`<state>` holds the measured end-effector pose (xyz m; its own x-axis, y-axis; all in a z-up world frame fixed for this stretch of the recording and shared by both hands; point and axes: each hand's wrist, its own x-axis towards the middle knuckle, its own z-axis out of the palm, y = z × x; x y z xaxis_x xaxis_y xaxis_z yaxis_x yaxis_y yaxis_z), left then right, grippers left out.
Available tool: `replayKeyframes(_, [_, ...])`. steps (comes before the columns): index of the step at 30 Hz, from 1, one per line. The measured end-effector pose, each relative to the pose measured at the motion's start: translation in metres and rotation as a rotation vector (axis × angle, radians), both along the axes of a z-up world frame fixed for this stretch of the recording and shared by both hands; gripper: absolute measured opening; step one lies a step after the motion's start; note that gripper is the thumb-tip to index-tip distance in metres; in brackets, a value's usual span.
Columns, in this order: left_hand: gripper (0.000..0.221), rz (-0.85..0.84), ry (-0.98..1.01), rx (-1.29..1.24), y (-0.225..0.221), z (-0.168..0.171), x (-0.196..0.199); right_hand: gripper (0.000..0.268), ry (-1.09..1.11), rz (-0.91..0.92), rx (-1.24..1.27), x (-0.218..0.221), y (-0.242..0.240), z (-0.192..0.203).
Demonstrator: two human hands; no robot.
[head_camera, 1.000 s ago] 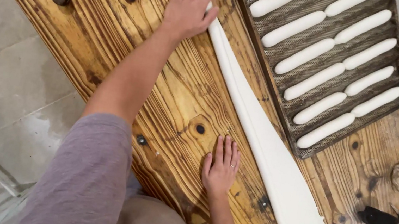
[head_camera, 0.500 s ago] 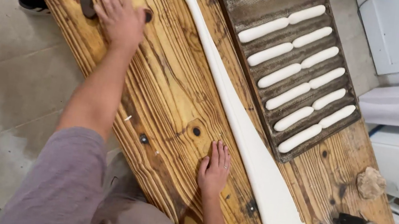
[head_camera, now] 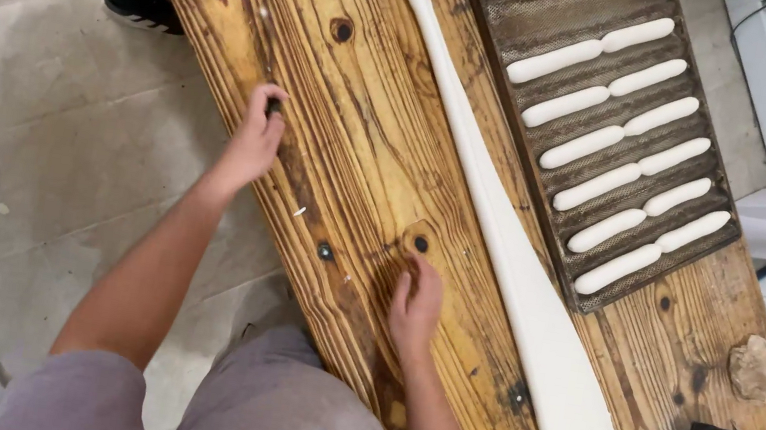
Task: Cut strips of dough and roll them into long cylinders on a wooden table
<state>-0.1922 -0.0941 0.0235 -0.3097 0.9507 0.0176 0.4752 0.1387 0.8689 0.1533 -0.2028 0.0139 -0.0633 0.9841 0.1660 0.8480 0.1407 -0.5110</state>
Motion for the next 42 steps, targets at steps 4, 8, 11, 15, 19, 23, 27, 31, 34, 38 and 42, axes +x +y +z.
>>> replayKeyframes(4, [0.034, -0.343, -0.607, 0.025, -0.059, 0.017, 0.070, 0.047, 0.896, 0.011, -0.584, -0.077, 0.043, 0.035])
replayKeyframes(8, [0.048, -0.444, -0.502, 0.033, -0.083, 0.078, 0.119, 0.032, 1.194, -0.114, -0.692, -0.090, 0.076, -0.015])
replayKeyframes(11, [0.038, -0.199, -0.503, -0.042, -0.069, 0.044, 0.111, 0.026, 1.222, -0.168, -0.683, -0.072, 0.073, -0.021])
replayKeyframes(15, [0.061, -0.024, -1.035, -0.248, -0.003, -0.038, 0.109, 0.020, 1.241, -0.143, -0.762, -0.051, 0.055, 0.002])
replayKeyframes(19, [0.061, -0.074, -1.330, -0.395, 0.035, -0.042, 0.114, 0.027, 1.160, 0.003, -0.748, -0.034, 0.040, 0.009])
replayKeyframes(23, [0.035, 0.060, -1.222, -0.233, 0.047, -0.012, 0.127, 0.030, 1.043, -0.004, -0.627, -0.017, 0.033, 0.029])
replayKeyframes(27, [0.030, -0.208, -0.420, -0.026, 0.058, -0.038, 0.160, 0.030, 0.935, -0.145, -0.535, 0.024, 0.030, 0.039])
replayKeyframes(31, [0.072, -0.308, 0.456, -0.179, 0.104, 0.011, 0.169, 0.031, 0.644, -0.318, -0.600, 0.040, 0.056, 0.105])
replayKeyframes(34, [0.076, -0.378, 0.593, -0.372, 0.159, 0.027, 0.161, 0.048, 0.398, -0.390, -0.731, 0.037, 0.089, 0.159])
replayKeyframes(38, [0.083, -0.539, 0.667, -0.240, 0.204, 0.020, 0.150, 0.065, -0.007, -0.251, -0.778, 0.046, 0.135, 0.160])
replayKeyframes(42, [0.087, -0.616, 0.710, -0.225, 0.223, 0.018, 0.150, 0.065, -0.192, -0.023, -0.657, 0.046, 0.192, 0.126])
